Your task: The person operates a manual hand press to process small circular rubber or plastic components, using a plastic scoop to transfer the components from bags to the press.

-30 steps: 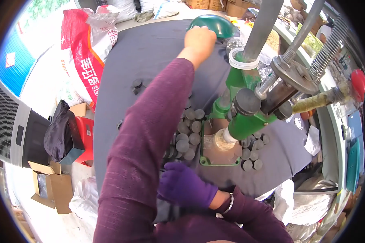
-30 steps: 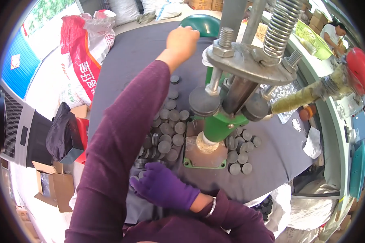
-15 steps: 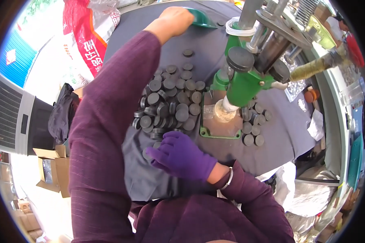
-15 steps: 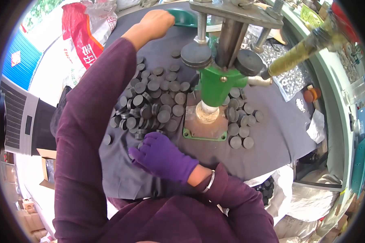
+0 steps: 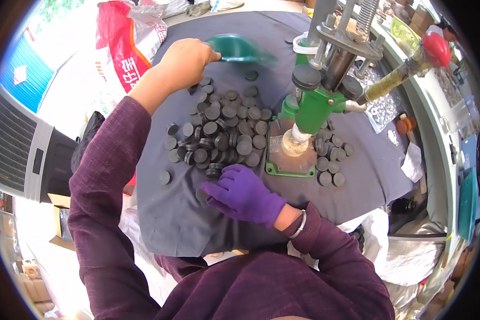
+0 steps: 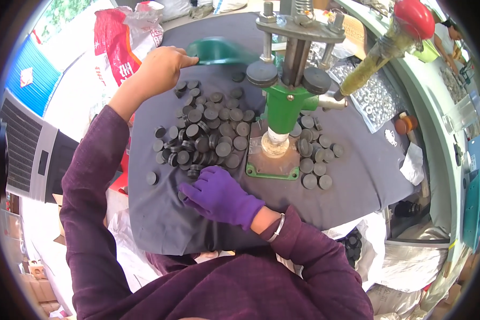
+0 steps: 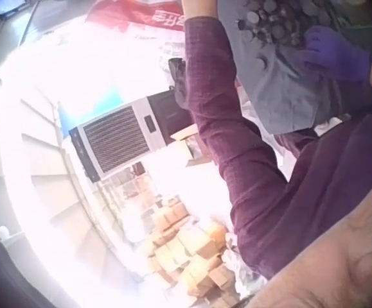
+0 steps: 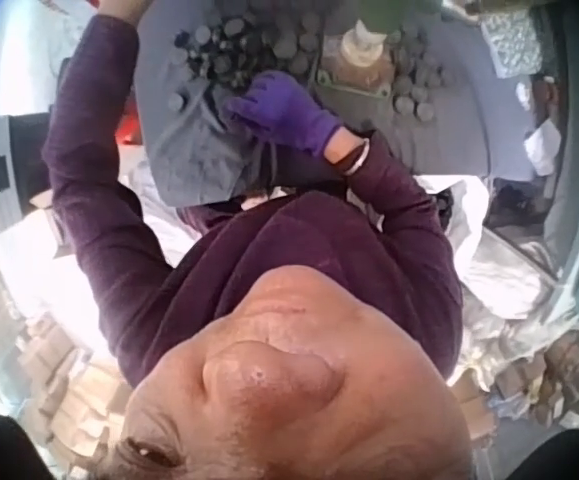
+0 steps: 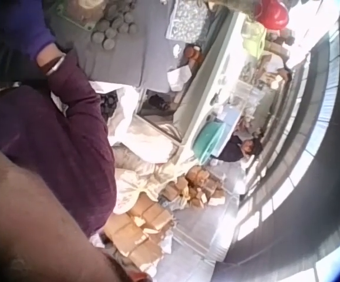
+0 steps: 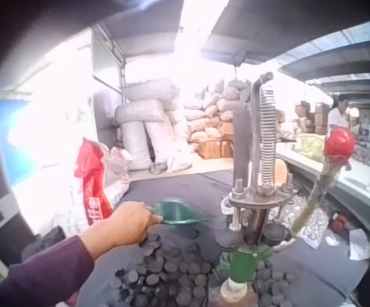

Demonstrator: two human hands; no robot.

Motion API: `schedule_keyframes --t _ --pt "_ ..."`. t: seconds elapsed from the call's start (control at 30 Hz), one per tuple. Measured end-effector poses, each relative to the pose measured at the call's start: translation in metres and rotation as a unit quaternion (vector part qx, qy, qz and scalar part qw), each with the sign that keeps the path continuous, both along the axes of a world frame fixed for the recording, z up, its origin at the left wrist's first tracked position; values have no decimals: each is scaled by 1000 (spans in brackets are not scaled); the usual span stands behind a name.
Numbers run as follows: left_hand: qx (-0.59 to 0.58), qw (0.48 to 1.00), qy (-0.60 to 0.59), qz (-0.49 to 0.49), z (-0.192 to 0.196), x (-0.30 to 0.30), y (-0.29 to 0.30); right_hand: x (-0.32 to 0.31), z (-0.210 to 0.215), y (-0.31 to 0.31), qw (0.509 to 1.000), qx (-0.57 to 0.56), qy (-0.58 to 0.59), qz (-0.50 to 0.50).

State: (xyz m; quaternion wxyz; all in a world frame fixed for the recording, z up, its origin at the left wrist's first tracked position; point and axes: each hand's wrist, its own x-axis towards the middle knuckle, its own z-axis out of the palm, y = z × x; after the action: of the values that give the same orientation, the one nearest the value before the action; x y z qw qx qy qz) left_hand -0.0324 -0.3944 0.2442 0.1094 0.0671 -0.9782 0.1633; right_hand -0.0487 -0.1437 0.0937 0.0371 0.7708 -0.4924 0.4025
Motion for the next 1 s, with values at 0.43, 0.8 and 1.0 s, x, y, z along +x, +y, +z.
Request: schedule_keyframes --t 0.43,0.8,1.0 --pt "3 985 144 91 -65 -172 -15 2 -5 -3 997 71 -22 24" --pt "-82 992 -98 -13 -4 -102 -18 -5 -4 -4 1000 24 -13 -9" --pt "-53 992 -81 -84 -1 5 28 -10 3 1 998 -20 4 -60"
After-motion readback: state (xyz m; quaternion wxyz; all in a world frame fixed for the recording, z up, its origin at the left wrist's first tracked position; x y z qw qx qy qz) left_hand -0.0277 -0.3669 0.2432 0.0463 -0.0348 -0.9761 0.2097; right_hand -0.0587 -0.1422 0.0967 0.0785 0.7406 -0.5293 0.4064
